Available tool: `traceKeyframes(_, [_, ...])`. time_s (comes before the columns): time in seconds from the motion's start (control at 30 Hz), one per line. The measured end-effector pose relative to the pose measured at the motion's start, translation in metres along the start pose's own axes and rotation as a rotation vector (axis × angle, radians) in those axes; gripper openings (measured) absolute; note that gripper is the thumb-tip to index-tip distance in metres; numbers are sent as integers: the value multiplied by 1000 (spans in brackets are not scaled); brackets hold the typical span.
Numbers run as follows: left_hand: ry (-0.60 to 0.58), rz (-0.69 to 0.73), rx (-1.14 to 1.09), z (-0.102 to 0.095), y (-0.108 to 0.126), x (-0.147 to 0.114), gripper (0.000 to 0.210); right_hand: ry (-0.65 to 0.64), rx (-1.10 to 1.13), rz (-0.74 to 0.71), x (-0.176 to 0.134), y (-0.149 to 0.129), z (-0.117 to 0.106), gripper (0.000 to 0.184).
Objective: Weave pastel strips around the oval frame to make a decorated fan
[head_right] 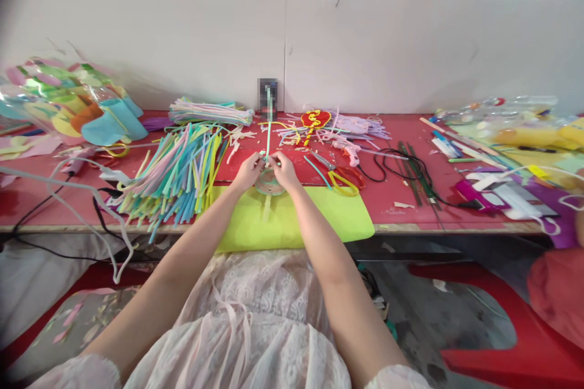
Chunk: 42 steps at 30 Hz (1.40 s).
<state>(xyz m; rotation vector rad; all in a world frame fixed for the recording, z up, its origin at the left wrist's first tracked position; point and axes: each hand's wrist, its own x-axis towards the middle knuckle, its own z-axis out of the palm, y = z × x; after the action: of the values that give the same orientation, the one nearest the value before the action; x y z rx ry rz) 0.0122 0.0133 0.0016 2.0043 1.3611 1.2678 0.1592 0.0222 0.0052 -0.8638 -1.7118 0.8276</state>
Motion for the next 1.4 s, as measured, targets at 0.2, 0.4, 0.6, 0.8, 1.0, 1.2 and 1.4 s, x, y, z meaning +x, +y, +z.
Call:
traceKeyframes(0.2, [27,-33,-5,2,1,0,14,6,11,2,0,1,2,34])
traceKeyframes(0.4, [2,-12,-75,3,-1,0,12,58,-12,2,-1,-1,1,34])
traceKeyframes(0.6, [-13,-7,-66,4,-3,0,10,70,-61,-16,-2,2,1,32])
traceKeyframes(0.8, [-3,-1,-49,2,-7,0,11,38,-47,-12,-2,3,1,33])
traceKeyframes(1.0, [14,-11,-107,2,-6,1,10,30,-9,9,-2,0,1,32])
traceKeyframes(1.2, [-21,-28,-177,2,-3,1,7,110,146,113,0,-4,-2,36])
traceKeyframes(1.4, [-5,-37,-293,4,-1,2,13,138,196,203,1,-4,-3,39])
